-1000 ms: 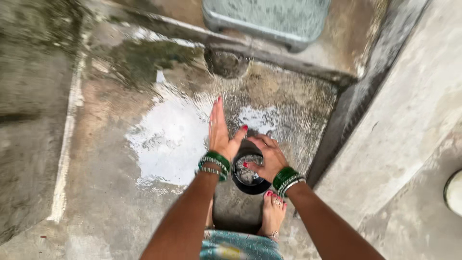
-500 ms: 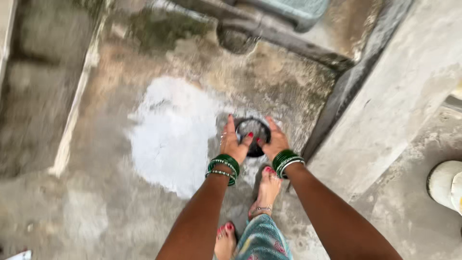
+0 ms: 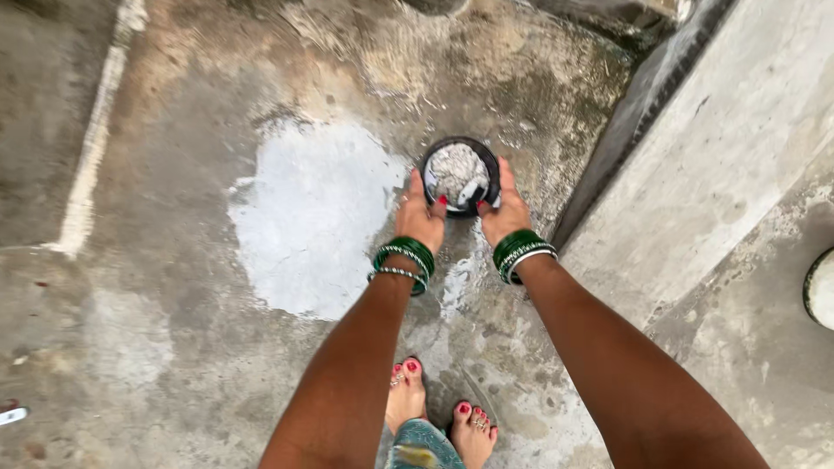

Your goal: The person wipes a plastic stool and a concrete ledge with a cloth, then sets a soap dish and a toothbrush holder onto the stool. The person then wipes a strainer and a brush with a cloth.

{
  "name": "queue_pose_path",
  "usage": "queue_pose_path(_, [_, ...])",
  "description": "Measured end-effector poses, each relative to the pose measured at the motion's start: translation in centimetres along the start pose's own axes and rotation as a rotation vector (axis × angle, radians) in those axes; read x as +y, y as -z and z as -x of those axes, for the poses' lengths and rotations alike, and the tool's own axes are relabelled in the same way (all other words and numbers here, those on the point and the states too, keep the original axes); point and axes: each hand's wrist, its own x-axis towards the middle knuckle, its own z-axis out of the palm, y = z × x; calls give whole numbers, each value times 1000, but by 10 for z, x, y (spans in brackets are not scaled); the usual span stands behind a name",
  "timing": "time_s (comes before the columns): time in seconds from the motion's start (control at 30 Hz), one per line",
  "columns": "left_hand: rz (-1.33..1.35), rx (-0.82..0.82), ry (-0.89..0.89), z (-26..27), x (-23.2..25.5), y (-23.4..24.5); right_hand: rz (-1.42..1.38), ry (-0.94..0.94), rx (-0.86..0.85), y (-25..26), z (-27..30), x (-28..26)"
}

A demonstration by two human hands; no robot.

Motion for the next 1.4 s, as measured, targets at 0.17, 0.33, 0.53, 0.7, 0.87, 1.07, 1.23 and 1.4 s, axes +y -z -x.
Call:
queue_pose_path(0.17, [-79,305,-224,-13,1,-7,-336,-353,-117,1,0,-27])
queue_pose_path(0.33, [29,355,-163,-9,3,-11,-535,-356,-75,-11,0,-18])
queue_pose_path(0.53, [6,282,-128,-14,15,-1,-658,-266,-46,-6,-5,-14])
queue_pose_path(0.7, [36,246,-144,-31,42,-1,-705,-357,-7,20,-16,-24])
queue_pose_path(0.87, [-22,208,-221,-65,90,-6,-778,-267,70,53,-57,-38])
queue_pose_path(1.07, [-88,104,-262,-123,139,-21,-687,-265,107,92,-118,-45])
queue_pose_path(1.23, [4,-166,-68,-159,180,-38,-542,-374,170,115,-161,-24])
queue_pose_path(1.4, [12,-268,-3,-184,208,-56,-406,-357,202,127,-201,1])
